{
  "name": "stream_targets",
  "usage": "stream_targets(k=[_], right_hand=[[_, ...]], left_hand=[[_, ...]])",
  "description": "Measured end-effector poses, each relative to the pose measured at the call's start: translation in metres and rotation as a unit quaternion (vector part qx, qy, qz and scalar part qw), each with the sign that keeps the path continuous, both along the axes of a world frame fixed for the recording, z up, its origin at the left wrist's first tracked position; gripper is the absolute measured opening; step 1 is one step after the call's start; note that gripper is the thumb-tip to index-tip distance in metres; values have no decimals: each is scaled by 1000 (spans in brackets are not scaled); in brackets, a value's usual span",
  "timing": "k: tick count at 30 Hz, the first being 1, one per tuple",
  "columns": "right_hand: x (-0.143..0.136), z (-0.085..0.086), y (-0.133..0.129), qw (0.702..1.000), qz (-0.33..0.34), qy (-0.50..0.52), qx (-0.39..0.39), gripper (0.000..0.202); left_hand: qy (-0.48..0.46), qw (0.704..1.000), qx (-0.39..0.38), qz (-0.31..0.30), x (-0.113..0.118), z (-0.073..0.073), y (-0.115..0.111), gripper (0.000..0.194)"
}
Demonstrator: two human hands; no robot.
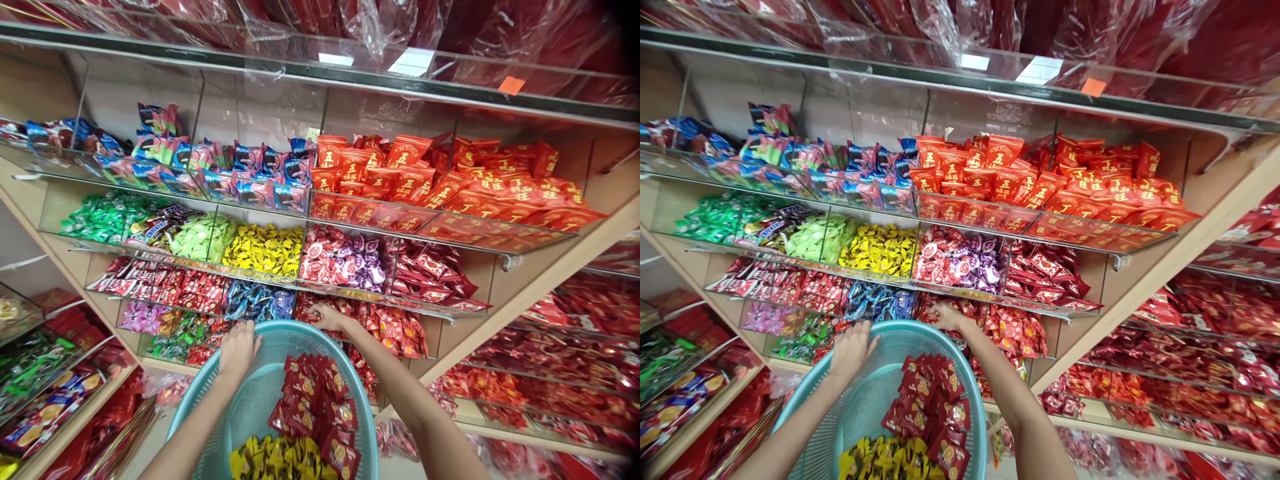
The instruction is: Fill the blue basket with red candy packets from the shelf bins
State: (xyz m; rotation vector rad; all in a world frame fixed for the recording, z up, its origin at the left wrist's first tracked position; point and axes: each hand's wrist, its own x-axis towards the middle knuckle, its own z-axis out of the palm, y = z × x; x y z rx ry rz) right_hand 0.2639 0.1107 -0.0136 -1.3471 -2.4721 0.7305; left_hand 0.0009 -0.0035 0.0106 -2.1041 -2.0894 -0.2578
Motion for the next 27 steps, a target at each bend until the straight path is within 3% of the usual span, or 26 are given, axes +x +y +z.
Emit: stream_targets(k=[8, 18, 27], right_hand=[[-1, -2, 6, 998, 14, -8, -65, 38], [4, 14, 6, 990, -18, -35, -136, 47], [8, 14, 8, 981, -68, -42, -179, 66]], left_hand=[[42, 999, 18, -7, -1, -3, 1, 32], [16, 1000, 1, -6, 0, 2, 0, 32], [10, 1000, -3, -7, 0, 3, 0, 33]])
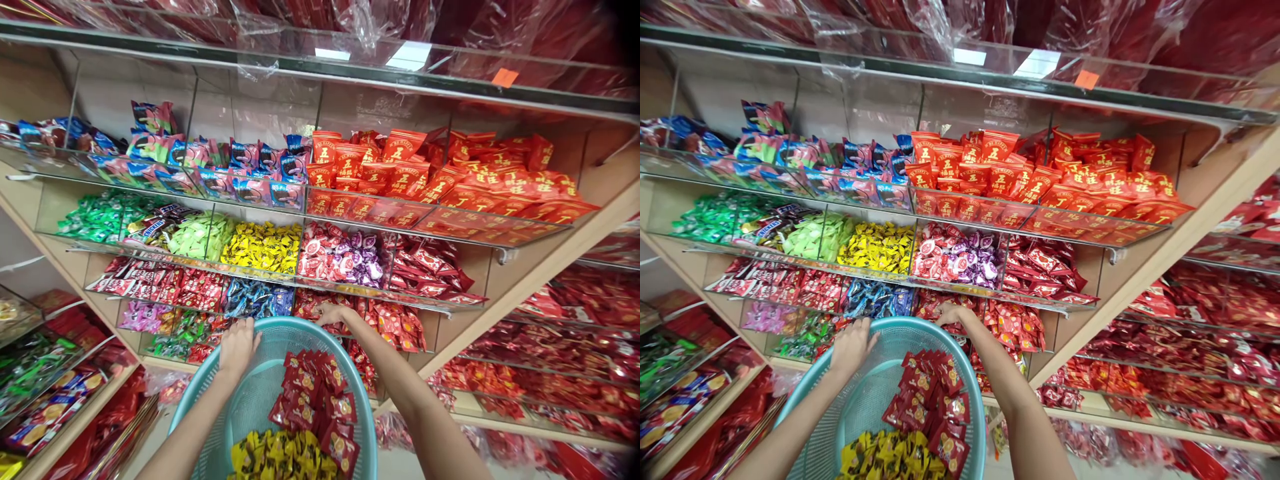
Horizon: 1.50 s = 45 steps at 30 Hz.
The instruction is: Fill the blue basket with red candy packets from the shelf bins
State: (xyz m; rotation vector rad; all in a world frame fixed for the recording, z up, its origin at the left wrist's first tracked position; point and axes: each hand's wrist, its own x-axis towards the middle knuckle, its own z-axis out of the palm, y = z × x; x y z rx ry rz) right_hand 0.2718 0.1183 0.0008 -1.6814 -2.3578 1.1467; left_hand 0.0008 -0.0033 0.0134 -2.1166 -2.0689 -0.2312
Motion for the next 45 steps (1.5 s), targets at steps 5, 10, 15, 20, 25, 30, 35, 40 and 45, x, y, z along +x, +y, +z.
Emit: stream_targets(k=[5, 10, 15, 20, 25, 30, 35, 40, 45], right_hand=[[2, -1, -1, 999, -28, 24, 7, 77], [2, -4, -11, 996, -59, 68, 24, 74], [6, 3, -21, 987, -96, 115, 56, 73], [18, 27, -49, 963, -145, 196, 116, 62], [16, 40, -121, 973, -95, 169, 122, 38], [-11, 18, -194, 987, -110, -21, 114, 33], [-36, 2, -224, 978, -107, -119, 132, 39], [-50, 3, -235, 975, -98, -120, 162, 38], [-57, -10, -240, 968, -83, -146, 186, 45]], left_hand=[[18, 1000, 6, 2, 0, 0, 0, 32], [7, 1000, 4, 10, 1, 0, -1, 31], [8, 1000, 3, 6, 1, 0, -1, 32], [15, 1000, 10, 7, 0, -2, 0, 31], [32, 999, 18, -5, -1, -4, 1, 32], [41, 999, 15, -3, -1, -4, 1, 32], [56, 998, 27, -10, -1, -4, 1, 33], [54, 998, 25, -11, -1, -4, 1, 33], [45, 999, 19, -5, 0, -2, 0, 32]])
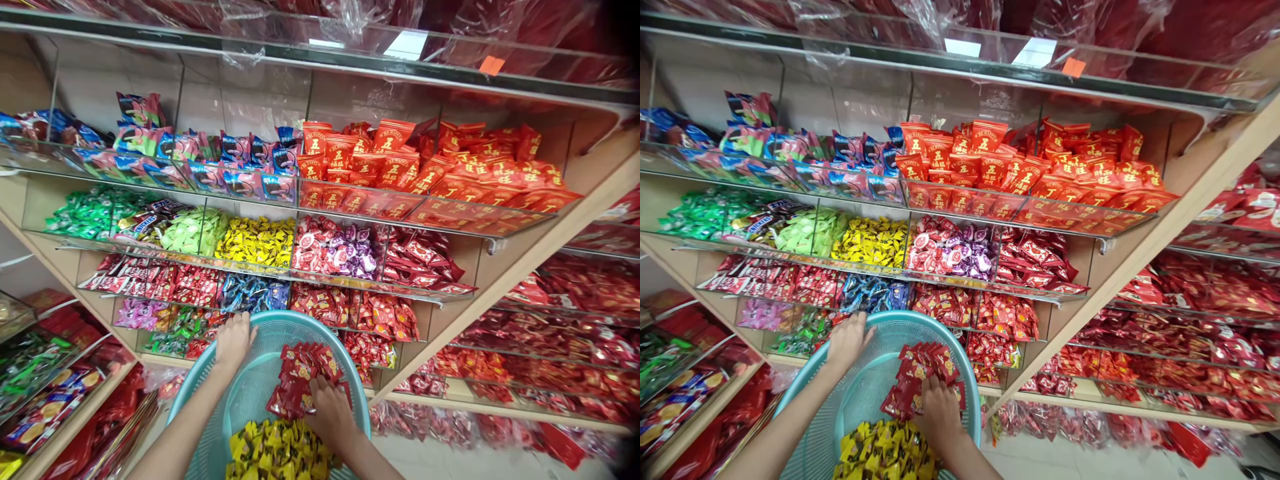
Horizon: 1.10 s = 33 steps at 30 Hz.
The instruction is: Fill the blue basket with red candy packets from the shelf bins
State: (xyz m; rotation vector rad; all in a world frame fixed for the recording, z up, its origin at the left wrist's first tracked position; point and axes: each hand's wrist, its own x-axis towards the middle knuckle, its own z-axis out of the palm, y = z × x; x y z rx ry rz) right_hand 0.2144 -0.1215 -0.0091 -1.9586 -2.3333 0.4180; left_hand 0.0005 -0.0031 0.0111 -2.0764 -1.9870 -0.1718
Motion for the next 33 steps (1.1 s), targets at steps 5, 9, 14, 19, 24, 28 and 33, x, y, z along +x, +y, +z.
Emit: stream_targets(k=[5, 9, 14, 19, 24, 28, 33], right_hand=[[1, -7, -5, 1000, 1, -1, 15, 39], [14, -1, 3, 997, -13, 69, 16, 28], [33, 6, 30, 985, -49, 91, 138, 30], [21, -1, 40, 972, -78, 21, 219, 37], [-1, -15, 33, 969, -79, -13, 235, 38], [-5, -21, 28, 970, -85, -43, 222, 39], [-3, -17, 24, 975, -85, -58, 197, 41]], left_hand=[[3, 1000, -1, 1, 1, 2, 0, 31], [4, 1000, 5, -4, 1, 1, 0, 31], [10, 1000, 9, -5, 0, 0, 1, 32], [11, 1000, 18, -13, -1, -2, 1, 31], [6, 1000, 16, -13, -2, -3, 1, 32], [-4, 1000, 13, -13, -2, -2, 1, 32], [-18, 1000, 5, -8, -1, -1, 1, 32]])
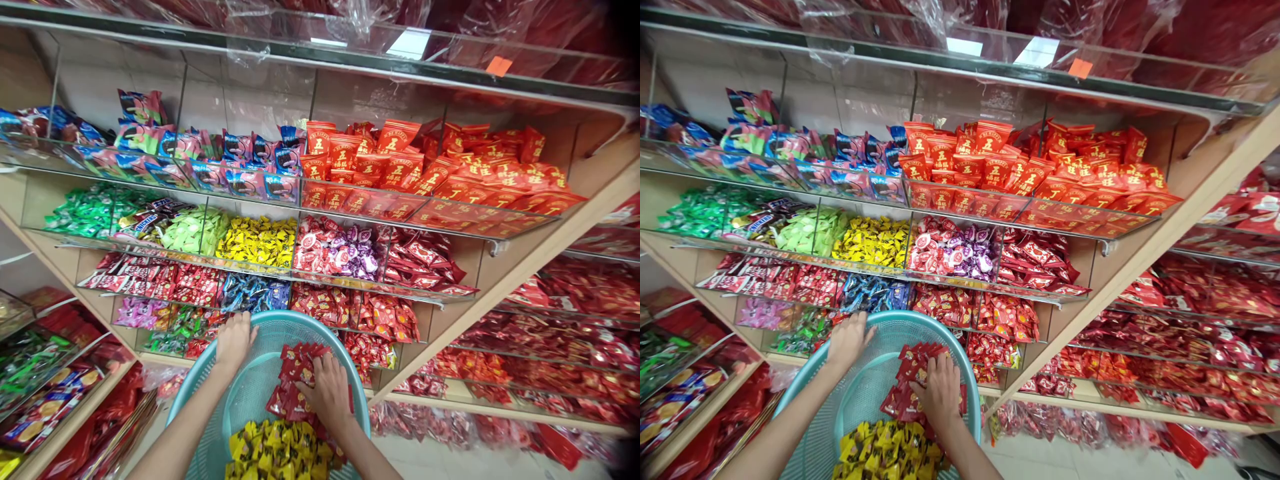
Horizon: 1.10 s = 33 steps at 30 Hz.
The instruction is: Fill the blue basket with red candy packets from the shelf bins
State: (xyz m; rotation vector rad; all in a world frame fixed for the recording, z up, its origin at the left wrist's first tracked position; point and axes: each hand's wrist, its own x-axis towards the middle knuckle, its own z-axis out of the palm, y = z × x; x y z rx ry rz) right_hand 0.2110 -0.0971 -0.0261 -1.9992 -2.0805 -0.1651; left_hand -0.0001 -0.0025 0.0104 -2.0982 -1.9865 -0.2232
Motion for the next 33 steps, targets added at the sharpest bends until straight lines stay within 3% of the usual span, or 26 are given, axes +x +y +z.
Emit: stream_targets(k=[4, 6, 10, 13, 15, 22, 33], right_hand=[[1, 13, 3, 1000, 15, 13, -12, 38], [0, 22, 9, 998, 53, 20, -6, 34], [-13, 30, 35, 972, 236, 3, -16, 28], [-32, 20, 60, 923, 373, -49, -78, 30], [-44, 10, 75, 896, 413, -93, -136, 35], [-49, -7, 92, 875, 413, -141, -212, 47], [-21, -8, 79, 873, 446, -101, -167, 39]], left_hand=[[-4, 1000, -7, 5, 1, 1, 0, 34], [0, 1000, -9, 7, 1, 1, 0, 34], [-6, 1000, -15, 12, 1, 2, -2, 34], [-18, 999, -21, 16, 2, 4, -3, 35], [-17, 1000, -18, 15, 2, 4, -3, 35], [12, 1000, 9, 7, 0, 1, -1, 31], [-13, 1000, -14, 11, 0, 3, -1, 32]])
